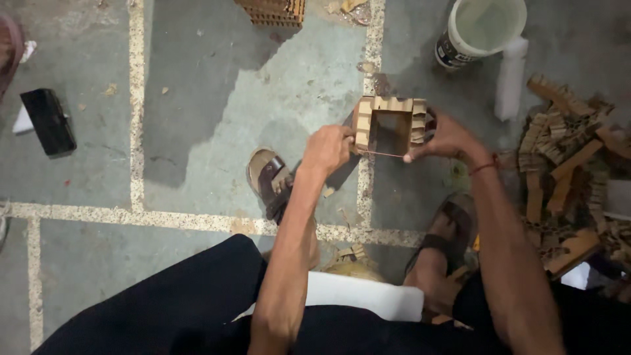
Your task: The person sits on the floor and assembles a cardboard box by applying a white adhesive to the edges of a flat sheet. They fold the sheet into a box shape and secure the joints. The person then stacks the finished box onto a pile of similar boxes and repeats the process with another sheet.
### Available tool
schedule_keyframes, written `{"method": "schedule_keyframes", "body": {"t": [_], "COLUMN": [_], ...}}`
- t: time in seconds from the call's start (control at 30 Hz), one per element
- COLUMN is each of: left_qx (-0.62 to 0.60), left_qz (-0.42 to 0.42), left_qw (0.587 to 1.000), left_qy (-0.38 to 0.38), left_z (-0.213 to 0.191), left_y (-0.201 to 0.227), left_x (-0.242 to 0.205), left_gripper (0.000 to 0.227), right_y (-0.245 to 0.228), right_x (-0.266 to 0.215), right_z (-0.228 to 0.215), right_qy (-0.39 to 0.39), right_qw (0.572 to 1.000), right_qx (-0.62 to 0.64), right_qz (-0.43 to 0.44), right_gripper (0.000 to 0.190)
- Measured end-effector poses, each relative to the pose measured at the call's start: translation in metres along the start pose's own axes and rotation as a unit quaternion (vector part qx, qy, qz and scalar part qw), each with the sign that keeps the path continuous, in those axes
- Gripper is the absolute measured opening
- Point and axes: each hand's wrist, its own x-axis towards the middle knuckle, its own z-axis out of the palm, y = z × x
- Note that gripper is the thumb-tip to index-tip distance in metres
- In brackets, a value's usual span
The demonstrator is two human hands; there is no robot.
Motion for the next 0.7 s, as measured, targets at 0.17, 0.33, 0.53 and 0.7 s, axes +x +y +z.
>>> {"method": "schedule_keyframes", "body": {"t": [0.17,0.33,0.53,0.7], "left_qx": [-0.027,-0.123,-0.146,-0.005], "left_qz": [0.06,0.03,0.016,0.073], "left_qw": [0.998,0.978,0.945,0.967], "left_qy": [0.023,0.168,0.292,0.243], "left_z": [-0.015,0.052,0.122,0.12], "left_y": [0.011,0.007,-0.01,-0.022], "left_x": [-0.024,-0.043,-0.062,-0.072], "left_gripper": [0.039,0.017,0.018,0.056], "right_y": [-0.005,-0.002,0.005,-0.007], "right_x": [0.003,0.005,0.006,0.006], "right_z": [-0.001,0.0,0.006,0.0], "right_qy": [-0.015,-0.03,-0.022,-0.01], "right_qw": [1.0,0.999,0.999,0.999], "right_qx": [0.001,-0.028,-0.027,-0.032], "right_qz": [0.021,0.011,-0.028,-0.012], "right_gripper": [0.118,0.119,0.123,0.117]}}
